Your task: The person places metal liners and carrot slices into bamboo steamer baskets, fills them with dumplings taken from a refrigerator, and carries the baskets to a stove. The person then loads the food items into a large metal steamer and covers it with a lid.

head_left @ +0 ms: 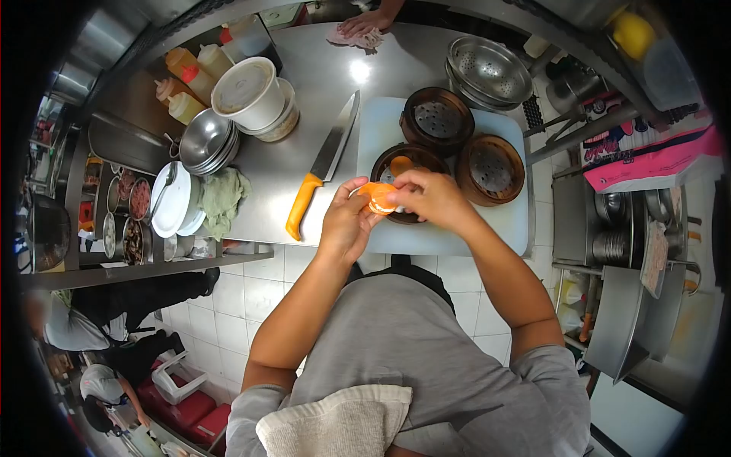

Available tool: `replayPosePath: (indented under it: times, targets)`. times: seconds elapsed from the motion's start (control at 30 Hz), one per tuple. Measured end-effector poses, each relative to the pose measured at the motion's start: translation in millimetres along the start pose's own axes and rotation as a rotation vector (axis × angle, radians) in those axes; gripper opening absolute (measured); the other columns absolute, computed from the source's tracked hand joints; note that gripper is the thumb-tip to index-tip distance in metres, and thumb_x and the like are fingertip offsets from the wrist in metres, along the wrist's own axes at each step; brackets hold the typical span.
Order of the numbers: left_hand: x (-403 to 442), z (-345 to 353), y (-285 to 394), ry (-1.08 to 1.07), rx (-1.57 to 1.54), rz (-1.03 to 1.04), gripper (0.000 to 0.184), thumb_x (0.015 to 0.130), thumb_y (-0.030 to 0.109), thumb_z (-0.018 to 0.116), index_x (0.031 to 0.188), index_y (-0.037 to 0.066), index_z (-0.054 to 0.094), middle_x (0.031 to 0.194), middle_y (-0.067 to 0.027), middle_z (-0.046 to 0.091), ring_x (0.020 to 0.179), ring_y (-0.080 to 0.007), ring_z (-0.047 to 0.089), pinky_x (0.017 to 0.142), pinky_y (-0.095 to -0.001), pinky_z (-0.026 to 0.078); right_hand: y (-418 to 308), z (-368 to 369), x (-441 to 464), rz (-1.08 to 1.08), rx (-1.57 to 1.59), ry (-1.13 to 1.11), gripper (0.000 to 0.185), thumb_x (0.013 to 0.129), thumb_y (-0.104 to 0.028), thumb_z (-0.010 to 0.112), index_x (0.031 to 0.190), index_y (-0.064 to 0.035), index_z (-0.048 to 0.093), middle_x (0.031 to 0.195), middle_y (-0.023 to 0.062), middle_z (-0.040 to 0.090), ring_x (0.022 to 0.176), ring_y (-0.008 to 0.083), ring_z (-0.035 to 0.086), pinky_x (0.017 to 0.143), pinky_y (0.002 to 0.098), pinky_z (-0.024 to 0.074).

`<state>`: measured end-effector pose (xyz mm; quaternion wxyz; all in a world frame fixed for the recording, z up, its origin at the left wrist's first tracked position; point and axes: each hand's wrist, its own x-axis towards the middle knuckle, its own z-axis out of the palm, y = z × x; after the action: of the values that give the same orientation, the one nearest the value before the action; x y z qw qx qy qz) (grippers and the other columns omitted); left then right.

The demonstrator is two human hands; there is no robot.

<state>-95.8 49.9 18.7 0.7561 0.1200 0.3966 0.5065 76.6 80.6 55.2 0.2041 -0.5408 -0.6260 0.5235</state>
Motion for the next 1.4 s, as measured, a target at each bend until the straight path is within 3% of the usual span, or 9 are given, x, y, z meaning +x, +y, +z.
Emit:
replayPosePath:
  times: [0.23,0.5,0.6,0.73,0.83,0.9,0.93,1.1,1.4]
  targets:
    - [4.9,-6.3,-3.8,0.032,0.008,0.115,0.02,0.091,0.006,0.048,0.111,0.005,0.043,0.104,-0.0134,0.058,0.097,-0.0244,0.061,0.083,-0.0356,0.052,30.9,3.2,21.9,-0.186,0.108,0.249,0.02,0.08,-0.016,0.066,0.09,0.0001,0.061,0.074,0.0068,0.062,0.064,0.0107,0.06,0.058,0.0257,0.0479]
    - [0.9,-11.2,13.3,0.108,0.171,0.208,0.012,0.091,0.009,0.049,0.102,0.006,0.049,0.1,-0.0117,0.06,0.096,-0.0264,0.063,0.076,-0.035,0.056,40.6,-27.2,23.0,0.016,0.068,0.031,0.02,0.082,-0.017,0.062,0.092,0.001,0.062,0.074,0.0065,0.063,0.066,0.0116,0.06,0.06,0.0264,0.0465]
    - [-1.2,-9.4,16.4,0.128,0.185,0.191,0.014,0.091,0.011,0.05,0.103,0.006,0.048,0.1,-0.0112,0.059,0.089,-0.0233,0.063,0.071,-0.0329,0.055,42.9,-12.0,24.4,-0.041,-0.291,0.104,0.016,0.08,-0.014,0.058,0.091,-0.0034,0.063,0.082,0.0143,0.065,0.074,0.0291,0.063,0.07,0.0358,0.0486]
    - [6.1,-9.4,18.5,0.096,0.179,0.065,0.014,0.09,0.014,0.054,0.1,0.004,0.053,0.095,-0.0082,0.06,0.081,-0.0187,0.062,0.065,-0.0319,0.052,40.5,-5.0,26.3,-0.078,-0.517,0.187,0.016,0.081,-0.015,0.057,0.091,-0.0055,0.065,0.086,0.0164,0.065,0.08,0.0324,0.063,0.073,0.0375,0.0485]
    - [27.5,0.2,20.2,0.05,0.72,0.015,0.009,0.085,0.012,0.058,0.089,0.004,0.059,0.089,-0.0082,0.06,0.076,-0.0195,0.061,0.067,-0.033,0.049,42.4,-13.0,25.8,-0.184,-0.425,0.225,0.017,0.082,-0.016,0.057,0.091,-0.0057,0.066,0.086,0.0173,0.065,0.082,0.0321,0.063,0.073,0.0376,0.0486]
    - [43.0,-0.1,11.8,-0.145,1.405,0.79,0.018,0.082,0.017,0.061,0.095,0.004,0.064,0.086,-0.0093,0.062,0.074,-0.022,0.061,0.064,-0.0332,0.047,39.2,-24.4,24.8,-0.153,-0.279,0.185,0.017,0.082,-0.016,0.056,0.091,-0.0048,0.066,0.087,0.0173,0.065,0.082,0.0329,0.063,0.073,0.0375,0.0487]
    - [50.3,1.2,9.6,-0.219,1.529,0.912,0.023,0.08,0.017,0.062,0.101,0.008,0.064,0.094,-0.0099,0.062,0.071,-0.0271,0.061,0.062,-0.0343,0.049,47.0,-28.2,27.5,-0.239,-0.318,0.229,0.018,0.083,-0.016,0.056,0.093,-0.0039,0.065,0.082,0.0155,0.065,0.077,0.0307,0.063,0.07,0.0361,0.0493]
    - [58.1,12.6,3.3,-0.387,1.986,0.886,0.016,0.081,0.02,0.06,0.096,0.015,0.065,0.105,-0.0034,0.059,0.072,-0.0261,0.064,0.059,-0.0375,0.051,34.0,-73.2,26.5,0.077,-0.142,0.295,0.023,0.088,-0.017,0.051,0.104,-0.0048,0.062,0.087,0.0022,0.064,0.068,0.0081,0.056,0.062,0.0214,0.047]
    - [56.5,8.0,6.3,-0.577,2.157,0.891,0.009,0.08,0.02,0.06,0.084,0.014,0.065,0.101,-0.0017,0.057,0.061,-0.023,0.063,0.052,-0.0347,0.049,42.4,-93.0,33.7,0.045,-0.221,0.296,0.021,0.087,-0.02,0.054,0.102,-0.0068,0.062,0.08,-0.0014,0.061,0.067,0.005,0.053,0.06,0.0197,0.0437]
